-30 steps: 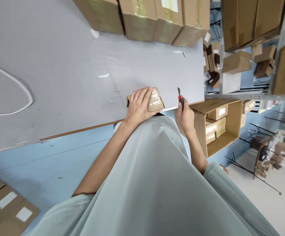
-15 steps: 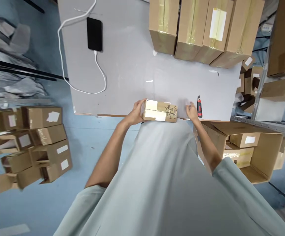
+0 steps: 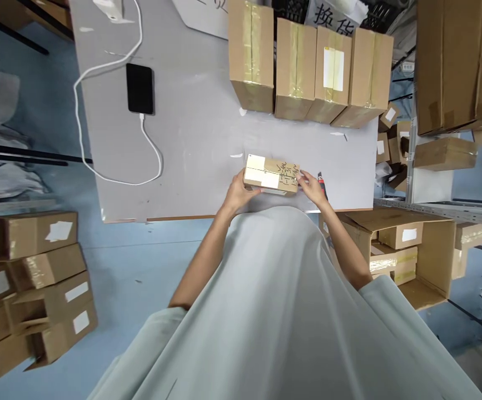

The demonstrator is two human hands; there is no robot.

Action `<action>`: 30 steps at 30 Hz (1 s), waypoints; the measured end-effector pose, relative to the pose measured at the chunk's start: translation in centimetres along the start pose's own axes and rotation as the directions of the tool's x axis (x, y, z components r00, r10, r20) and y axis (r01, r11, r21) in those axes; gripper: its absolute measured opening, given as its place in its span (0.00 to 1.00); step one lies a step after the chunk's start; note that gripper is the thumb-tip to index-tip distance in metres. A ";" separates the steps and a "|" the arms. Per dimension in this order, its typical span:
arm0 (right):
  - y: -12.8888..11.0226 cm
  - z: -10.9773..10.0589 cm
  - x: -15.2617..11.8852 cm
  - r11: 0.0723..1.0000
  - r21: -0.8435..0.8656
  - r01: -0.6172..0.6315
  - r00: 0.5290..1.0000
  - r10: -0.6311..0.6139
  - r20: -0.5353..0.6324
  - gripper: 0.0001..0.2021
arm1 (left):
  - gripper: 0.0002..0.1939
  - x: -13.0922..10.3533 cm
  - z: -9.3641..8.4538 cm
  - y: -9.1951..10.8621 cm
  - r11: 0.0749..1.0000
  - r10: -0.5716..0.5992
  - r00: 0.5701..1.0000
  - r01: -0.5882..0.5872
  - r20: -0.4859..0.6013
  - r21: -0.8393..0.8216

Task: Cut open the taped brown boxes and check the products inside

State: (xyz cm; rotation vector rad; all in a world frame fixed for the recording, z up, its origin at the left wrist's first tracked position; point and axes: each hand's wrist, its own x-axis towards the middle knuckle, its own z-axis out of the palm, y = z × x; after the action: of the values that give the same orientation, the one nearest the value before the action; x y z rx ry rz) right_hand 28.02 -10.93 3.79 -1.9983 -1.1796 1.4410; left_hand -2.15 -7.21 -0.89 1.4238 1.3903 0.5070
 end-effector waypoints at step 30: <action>-6.1 -0.3 5.5 0.599 -0.734 0.321 0.945 -0.251 0.208 0.23 | 0.25 -2.7 -1.1 3.1 0.886 -0.008 0.999 0.027 -0.043 0.463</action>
State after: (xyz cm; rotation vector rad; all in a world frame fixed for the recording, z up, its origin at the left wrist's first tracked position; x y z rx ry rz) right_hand 26.51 -3.01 5.20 -2.0671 -2.3301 0.9164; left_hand -2.28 -8.60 3.14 1.7864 1.6265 0.1918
